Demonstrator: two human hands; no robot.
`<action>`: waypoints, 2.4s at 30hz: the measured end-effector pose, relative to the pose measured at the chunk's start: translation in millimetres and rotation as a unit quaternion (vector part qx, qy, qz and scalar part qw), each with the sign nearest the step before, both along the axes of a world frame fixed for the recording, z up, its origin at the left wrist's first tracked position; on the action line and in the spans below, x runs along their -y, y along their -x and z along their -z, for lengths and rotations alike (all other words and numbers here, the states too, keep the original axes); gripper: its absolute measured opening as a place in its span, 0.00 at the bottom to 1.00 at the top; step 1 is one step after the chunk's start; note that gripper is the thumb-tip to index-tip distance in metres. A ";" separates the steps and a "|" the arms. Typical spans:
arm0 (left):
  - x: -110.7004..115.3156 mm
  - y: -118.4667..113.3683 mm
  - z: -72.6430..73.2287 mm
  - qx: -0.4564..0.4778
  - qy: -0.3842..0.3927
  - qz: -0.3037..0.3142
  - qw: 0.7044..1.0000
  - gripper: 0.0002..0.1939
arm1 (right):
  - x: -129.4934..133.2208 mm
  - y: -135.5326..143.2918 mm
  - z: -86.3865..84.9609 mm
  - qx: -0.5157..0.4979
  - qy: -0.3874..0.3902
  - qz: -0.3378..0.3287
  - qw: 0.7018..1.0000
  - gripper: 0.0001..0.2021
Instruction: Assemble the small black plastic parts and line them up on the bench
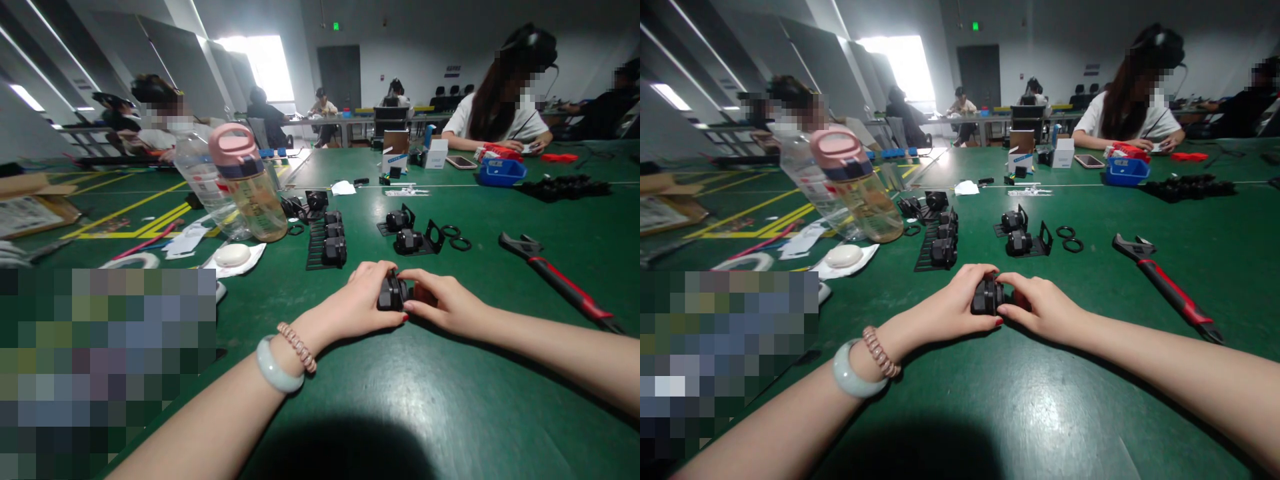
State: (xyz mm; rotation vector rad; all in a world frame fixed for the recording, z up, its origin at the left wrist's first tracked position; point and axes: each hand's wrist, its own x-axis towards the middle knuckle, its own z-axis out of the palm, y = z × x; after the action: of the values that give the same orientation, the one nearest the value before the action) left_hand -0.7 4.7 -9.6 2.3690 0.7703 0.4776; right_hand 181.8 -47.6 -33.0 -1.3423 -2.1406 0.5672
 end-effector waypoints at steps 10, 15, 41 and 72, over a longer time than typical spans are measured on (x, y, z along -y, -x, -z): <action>-1.9 0.3 2.5 -0.012 -0.012 0.004 1.000 0.32 | -1.2 -0.2 -0.4 -0.001 -0.009 0.007 1.000 0.16; -2.3 0.3 2.6 -0.019 -0.015 0.004 1.000 0.32 | -1.4 -0.5 -0.7 -0.002 -0.010 0.006 1.000 0.17; -1.4 0.7 0.8 -0.023 -0.023 0.007 0.999 0.32 | 0.9 0.5 3.0 0.004 -0.008 -0.007 1.000 0.18; -1.2 0.6 0.9 -0.021 -0.021 0.004 1.000 0.32 | 0.7 -0.2 5.3 0.018 -0.043 -0.005 0.999 0.18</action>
State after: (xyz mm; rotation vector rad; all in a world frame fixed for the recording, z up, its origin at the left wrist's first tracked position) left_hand -1.3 5.9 -10.5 2.4267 0.7777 0.4460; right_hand 182.0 -48.3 -38.3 -1.3044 -2.1761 0.4536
